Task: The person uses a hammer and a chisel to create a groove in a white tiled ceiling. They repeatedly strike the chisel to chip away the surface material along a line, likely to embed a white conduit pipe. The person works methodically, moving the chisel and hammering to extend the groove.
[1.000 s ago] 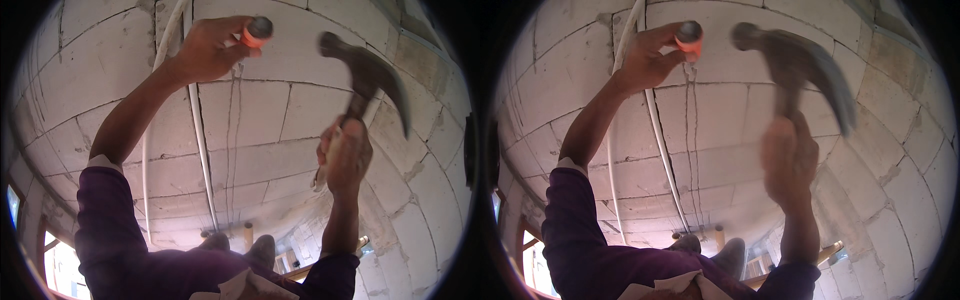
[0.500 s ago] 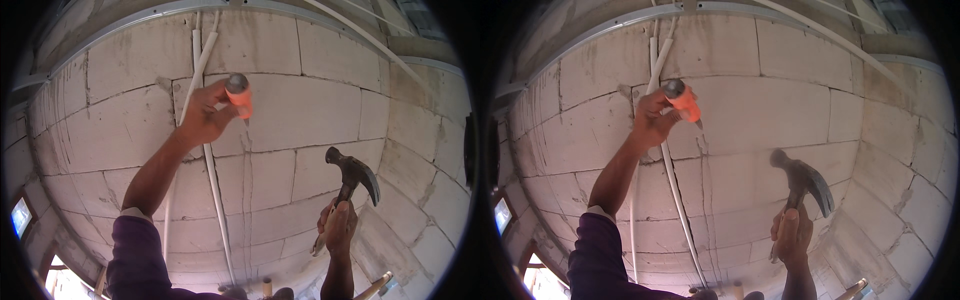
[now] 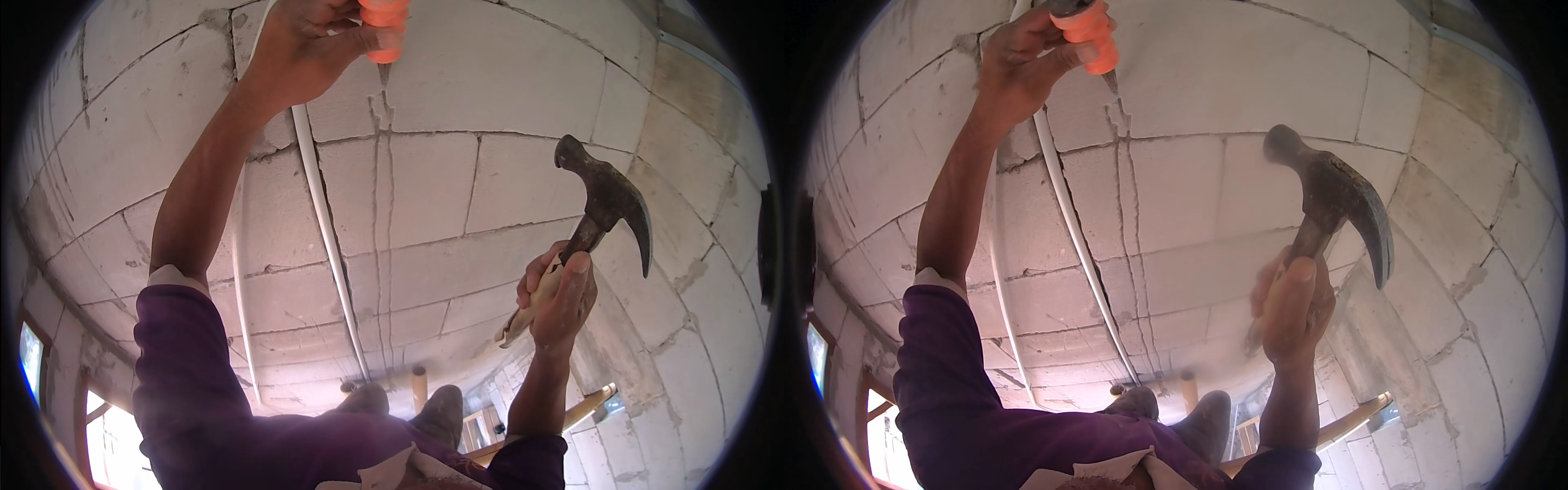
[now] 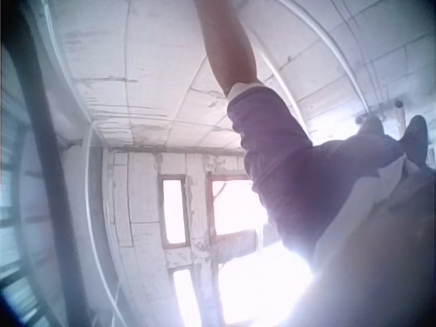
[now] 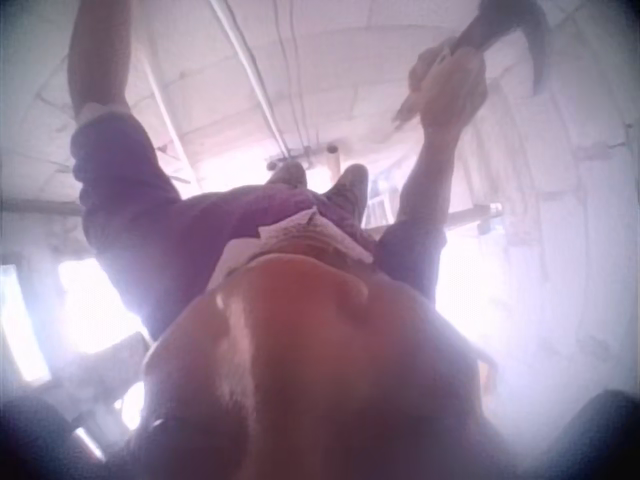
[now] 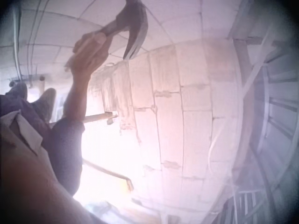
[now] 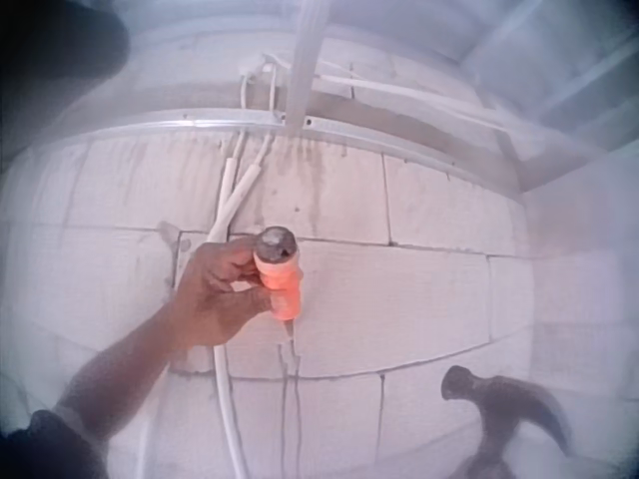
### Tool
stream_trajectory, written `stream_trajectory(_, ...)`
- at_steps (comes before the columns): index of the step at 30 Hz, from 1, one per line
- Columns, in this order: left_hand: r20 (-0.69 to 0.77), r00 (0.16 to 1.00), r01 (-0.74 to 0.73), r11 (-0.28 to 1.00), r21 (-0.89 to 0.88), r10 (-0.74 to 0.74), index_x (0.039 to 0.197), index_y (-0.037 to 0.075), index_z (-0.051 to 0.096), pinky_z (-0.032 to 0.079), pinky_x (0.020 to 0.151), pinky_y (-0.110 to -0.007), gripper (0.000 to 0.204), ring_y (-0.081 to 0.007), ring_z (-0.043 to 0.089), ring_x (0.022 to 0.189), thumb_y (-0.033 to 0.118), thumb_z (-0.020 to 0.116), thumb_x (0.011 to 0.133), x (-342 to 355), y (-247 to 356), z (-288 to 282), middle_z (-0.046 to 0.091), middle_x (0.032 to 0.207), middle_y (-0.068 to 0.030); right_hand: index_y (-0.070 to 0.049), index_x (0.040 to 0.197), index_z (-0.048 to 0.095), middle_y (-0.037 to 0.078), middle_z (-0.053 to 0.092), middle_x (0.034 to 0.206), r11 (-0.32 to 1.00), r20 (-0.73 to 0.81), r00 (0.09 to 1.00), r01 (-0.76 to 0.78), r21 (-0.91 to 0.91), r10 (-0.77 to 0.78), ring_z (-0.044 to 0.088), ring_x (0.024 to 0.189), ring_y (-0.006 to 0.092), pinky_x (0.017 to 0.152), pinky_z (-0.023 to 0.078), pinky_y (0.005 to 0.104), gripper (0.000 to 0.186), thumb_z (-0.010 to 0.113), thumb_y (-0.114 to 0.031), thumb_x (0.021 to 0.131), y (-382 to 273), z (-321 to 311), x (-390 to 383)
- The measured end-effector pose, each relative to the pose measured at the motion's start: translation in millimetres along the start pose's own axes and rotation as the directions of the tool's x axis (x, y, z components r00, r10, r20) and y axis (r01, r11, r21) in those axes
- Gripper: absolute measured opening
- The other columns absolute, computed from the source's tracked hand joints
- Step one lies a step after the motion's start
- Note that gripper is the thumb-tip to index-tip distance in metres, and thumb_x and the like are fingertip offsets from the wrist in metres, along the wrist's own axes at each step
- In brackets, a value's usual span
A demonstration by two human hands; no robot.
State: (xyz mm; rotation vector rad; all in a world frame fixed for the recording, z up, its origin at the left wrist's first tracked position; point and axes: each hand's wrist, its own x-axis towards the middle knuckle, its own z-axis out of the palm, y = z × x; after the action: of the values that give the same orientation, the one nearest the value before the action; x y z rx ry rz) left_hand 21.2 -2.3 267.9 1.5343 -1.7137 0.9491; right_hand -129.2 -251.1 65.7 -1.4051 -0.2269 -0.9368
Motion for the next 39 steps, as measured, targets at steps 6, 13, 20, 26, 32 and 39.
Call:
stream_trajectory(6,0.047,0.994,0.093,0.989,0.114,-0.099,0.099,0.002,0.062,0.053,0.075,-0.027,0.012,-0.0121,0.064,0.080,0.002,0.065,0.087,3,8,1,0.065,0.089,-0.0033,-0.004,0.092,0.050,0.000,0.047,0.059,1.000,0.051,0.998,0.020,0.017,-0.021,0.043,0.045,0.0059,0.040,0.031,0.0203,0.051,0.036,-0.053,0.098,5,6,7)
stream_trajectory(13,0.042,0.993,0.102,0.975,0.199,-0.112,0.107,0.003,0.064,0.054,0.073,-0.026,0.025,-0.0127,0.067,0.080,0.000,0.069,0.082,8,28,14,0.069,0.089,-0.0055,-0.002,0.093,0.048,0.003,0.049,0.064,0.981,-0.021,0.981,0.193,-0.014,-0.193,0.048,0.048,0.0090,0.042,0.034,0.0207,0.054,0.037,-0.055,0.097,-37,23,27)
stream_trajectory(20,0.111,0.989,0.064,0.951,0.303,-0.102,0.111,0.000,0.063,0.054,0.073,-0.028,0.031,-0.0149,0.067,0.080,0.007,0.071,0.081,8,28,23,0.070,0.091,-0.0078,-0.006,0.085,0.043,0.007,0.047,0.062,0.662,0.162,0.739,0.662,-0.351,-0.654,0.044,0.047,0.0116,0.042,0.037,0.0230,0.064,0.024,-0.067,0.094,-32,42,63)
stream_trajectory(26,0.038,0.997,-0.071,0.959,0.273,0.063,0.110,0.000,0.064,0.054,0.067,-0.027,0.034,-0.0146,0.067,0.072,0.006,0.073,0.078,5,19,28,0.070,0.085,-0.0079,-0.005,0.087,0.047,0.005,0.048,0.062,0.903,0.217,0.880,0.387,0.186,-0.422,0.044,0.046,0.0109,0.042,0.037,0.0242,0.052,0.037,-0.055,0.097,-58,41,52)
stream_trajectory(32,0.066,0.998,-0.027,0.945,0.326,0.005,0.111,0.001,0.065,0.055,0.068,-0.028,0.035,-0.0149,0.067,0.071,0.008,0.074,0.078,-1,23,21,0.070,0.085,-0.0074,-0.008,0.089,0.050,-0.002,0.047,0.058,0.788,0.277,0.878,0.473,-0.394,-0.389,0.043,0.047,0.0080,0.042,0.035,0.0229,0.044,0.042,-0.050,0.098,-74,50,51)
stream_trajectory(39,0.036,0.988,0.131,0.948,0.289,-0.148,0.110,0.001,0.065,0.055,0.070,-0.028,0.036,-0.0151,0.067,0.074,0.010,0.075,0.078,0,20,19,0.071,0.088,-0.0077,-0.008,0.091,0.044,0.003,0.047,0.063,0.789,0.310,0.884,0.457,-0.411,-0.350,0.043,0.049,0.0087,0.043,0.037,0.0232,0.049,0.033,-0.055,0.098,-48,46,59)
